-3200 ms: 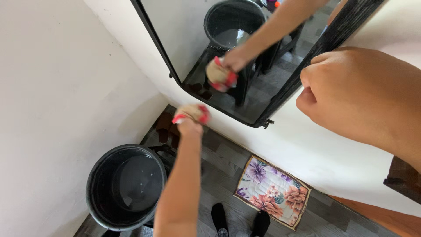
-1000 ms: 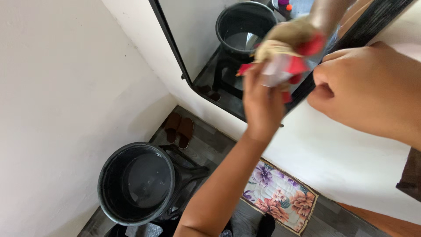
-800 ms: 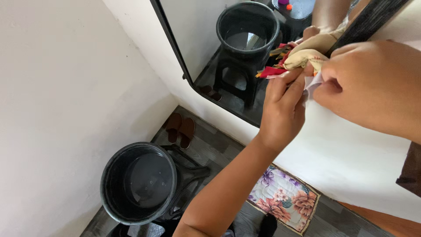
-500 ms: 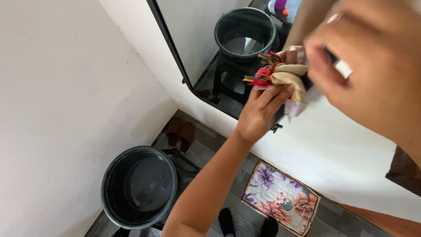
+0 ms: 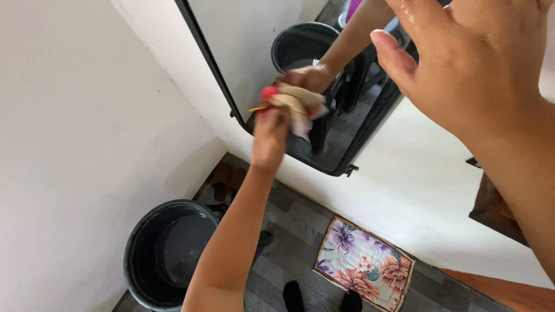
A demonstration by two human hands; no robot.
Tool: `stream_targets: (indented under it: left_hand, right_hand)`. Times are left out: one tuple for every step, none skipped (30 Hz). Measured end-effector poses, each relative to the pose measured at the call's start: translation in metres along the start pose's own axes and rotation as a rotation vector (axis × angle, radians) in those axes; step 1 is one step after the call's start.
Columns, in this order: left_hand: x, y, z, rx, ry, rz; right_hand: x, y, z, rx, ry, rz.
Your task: The person pours liquid from a purple bottle onto a cloth, then wipes a wall-mounted mirror with the cloth. They rinse the cloth in a bucket of water, wring it out, and continue wiping the mirror surface.
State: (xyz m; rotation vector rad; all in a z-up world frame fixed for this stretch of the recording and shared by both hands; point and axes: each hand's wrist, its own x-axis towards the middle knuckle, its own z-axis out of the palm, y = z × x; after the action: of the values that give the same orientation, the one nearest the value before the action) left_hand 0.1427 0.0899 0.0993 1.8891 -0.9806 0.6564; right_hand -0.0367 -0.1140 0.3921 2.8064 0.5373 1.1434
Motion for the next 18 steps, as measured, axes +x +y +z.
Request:
stream_targets:
  left_hand:
    - [0.005,-0.013,-0.001,0.05,0.169,0.027]
    - [0.012,-0.024,-0.001,0.1,0.338,0.056]
    - [0.02,-0.034,-0.002,0.008,0.343,-0.311]
    - [0.03,-0.041,-0.001,-0.09,0.327,-0.677]
    - [0.039,-0.045,-0.003,-0.028,0.346,-0.611]
    - [0.049,-0.045,-0.004,0.033,0.364,-0.544]
    - [0.058,-0.04,-0.004,0.093,0.38,-0.475]
    - [0.066,-0.031,-0.003,0.049,0.383,-0.505]
    - [0.068,-0.018,-0.002,0.009,0.386,-0.538]
    - [0.068,-0.002,-0.001,-0.032,0.389,-0.571]
    - [0.071,0.019,0.004,-0.062,0.386,-0.528]
    - [0.073,0.041,0.007,-0.091,0.383,-0.485]
    - [0.069,0.064,0.01,-0.093,0.36,-0.48]
    - [0.064,0.086,0.011,-0.096,0.337,-0.475]
    - [0.061,0.107,0.013,-0.155,0.317,-0.5]
    - [0.059,0.126,0.014,-0.215,0.297,-0.524]
    - [0.056,0.142,0.015,-0.239,0.286,-0.485]
    - [0.053,0.155,0.016,-0.264,0.276,-0.446]
  right_hand:
    - [-0.002,0.002,0.001,-0.003,0.001,0.004]
    - [-0.003,0.006,0.001,-0.01,0.005,0.009]
    - [-0.005,0.008,0.001,-0.011,0.009,0.014]
    - [-0.005,0.01,0.003,-0.016,0.01,0.017]
    - [-0.005,0.012,0.003,-0.015,0.018,0.023]
    - [-0.005,0.012,0.004,-0.018,0.021,0.028]
    - [-0.004,0.013,0.004,-0.02,0.028,0.036]
    - [-0.005,0.012,0.004,-0.022,0.035,0.044]
    - [-0.005,0.01,0.006,-0.021,0.039,0.05]
    - [-0.006,0.007,0.006,-0.023,0.044,0.055]
    - [-0.005,0.005,0.004,-0.034,0.05,0.055]
    - [-0.003,0.004,0.003,-0.044,0.058,0.062]
    - [-0.003,0.001,0.002,-0.048,0.059,0.063]
    - [-0.002,-0.001,0.003,-0.055,0.064,0.073]
    - [-0.001,0.0,0.003,-0.063,0.083,0.084]
    - [0.004,0.004,0.005,-0.08,0.106,0.105]
    - [0.007,0.007,0.008,-0.09,0.123,0.131]
    - [0.01,0.011,0.011,-0.102,0.143,0.152]
